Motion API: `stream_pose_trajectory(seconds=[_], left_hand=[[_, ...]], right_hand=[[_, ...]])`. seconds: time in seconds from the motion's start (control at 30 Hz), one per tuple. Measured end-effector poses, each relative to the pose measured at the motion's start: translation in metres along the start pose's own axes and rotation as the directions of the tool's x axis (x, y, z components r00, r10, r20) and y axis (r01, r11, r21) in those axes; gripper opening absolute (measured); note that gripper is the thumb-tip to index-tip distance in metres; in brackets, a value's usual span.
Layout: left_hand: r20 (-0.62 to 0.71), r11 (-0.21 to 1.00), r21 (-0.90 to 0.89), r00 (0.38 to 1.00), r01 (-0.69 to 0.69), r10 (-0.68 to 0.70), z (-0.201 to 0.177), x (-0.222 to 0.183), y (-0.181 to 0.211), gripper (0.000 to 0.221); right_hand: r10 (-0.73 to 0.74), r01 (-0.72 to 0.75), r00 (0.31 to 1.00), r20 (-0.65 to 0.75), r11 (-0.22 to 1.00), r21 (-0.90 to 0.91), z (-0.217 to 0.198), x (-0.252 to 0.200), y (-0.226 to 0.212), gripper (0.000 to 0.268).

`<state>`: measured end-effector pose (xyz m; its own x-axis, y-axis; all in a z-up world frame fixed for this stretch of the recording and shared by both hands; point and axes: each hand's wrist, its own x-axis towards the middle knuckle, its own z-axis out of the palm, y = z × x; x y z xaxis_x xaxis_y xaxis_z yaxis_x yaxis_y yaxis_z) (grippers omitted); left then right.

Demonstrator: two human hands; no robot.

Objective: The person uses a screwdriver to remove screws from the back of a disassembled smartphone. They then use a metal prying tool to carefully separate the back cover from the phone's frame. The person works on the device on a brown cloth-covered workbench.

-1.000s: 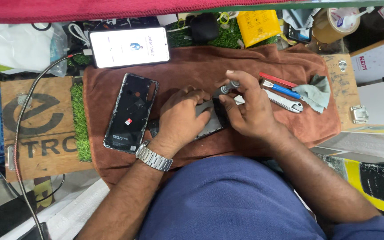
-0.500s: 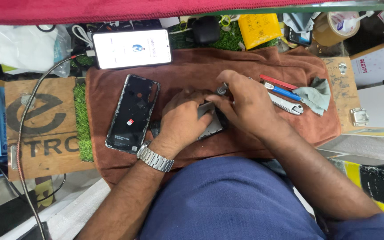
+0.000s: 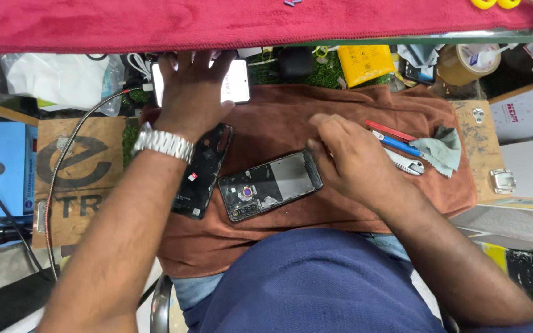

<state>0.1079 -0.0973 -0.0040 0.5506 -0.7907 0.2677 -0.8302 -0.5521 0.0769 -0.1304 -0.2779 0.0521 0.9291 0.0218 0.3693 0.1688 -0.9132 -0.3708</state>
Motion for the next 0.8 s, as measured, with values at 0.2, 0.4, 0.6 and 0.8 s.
stream_pose_trajectory(seconds=[0.2, 0.4, 0.6, 0.8], left_hand=[[0.022, 0.976, 0.093, 0.980, -0.197, 0.196, 0.031, 0.024, -0.017, 0.088], [0.243, 0.979, 0.108, 0.960, -0.171, 0.141, 0.014, 0.039, -0.007, 0.077], [0.245, 0.994, -0.076, 0.965, -0.079, 0.095, -0.003, 0.039, -0.009, 0.089], [-0.009, 0.955, 0.077, 0.958, -0.286, 0.287, 0.015, 0.017, -0.016, 0.076]], right_hand=[[0.032, -0.031, 0.999, 0.008, 0.994, -0.100, -0.002, 0.001, -0.007, 0.045], [0.216, -0.197, 0.961, 0.174, 0.973, -0.120, -0.002, 0.006, -0.004, 0.037], [0.017, -0.018, 0.992, 0.123, 1.000, 0.011, -0.009, 0.002, -0.011, 0.030], [-0.107, 0.107, 0.994, -0.003, 0.994, 0.032, -0.009, -0.003, -0.016, 0.042]])
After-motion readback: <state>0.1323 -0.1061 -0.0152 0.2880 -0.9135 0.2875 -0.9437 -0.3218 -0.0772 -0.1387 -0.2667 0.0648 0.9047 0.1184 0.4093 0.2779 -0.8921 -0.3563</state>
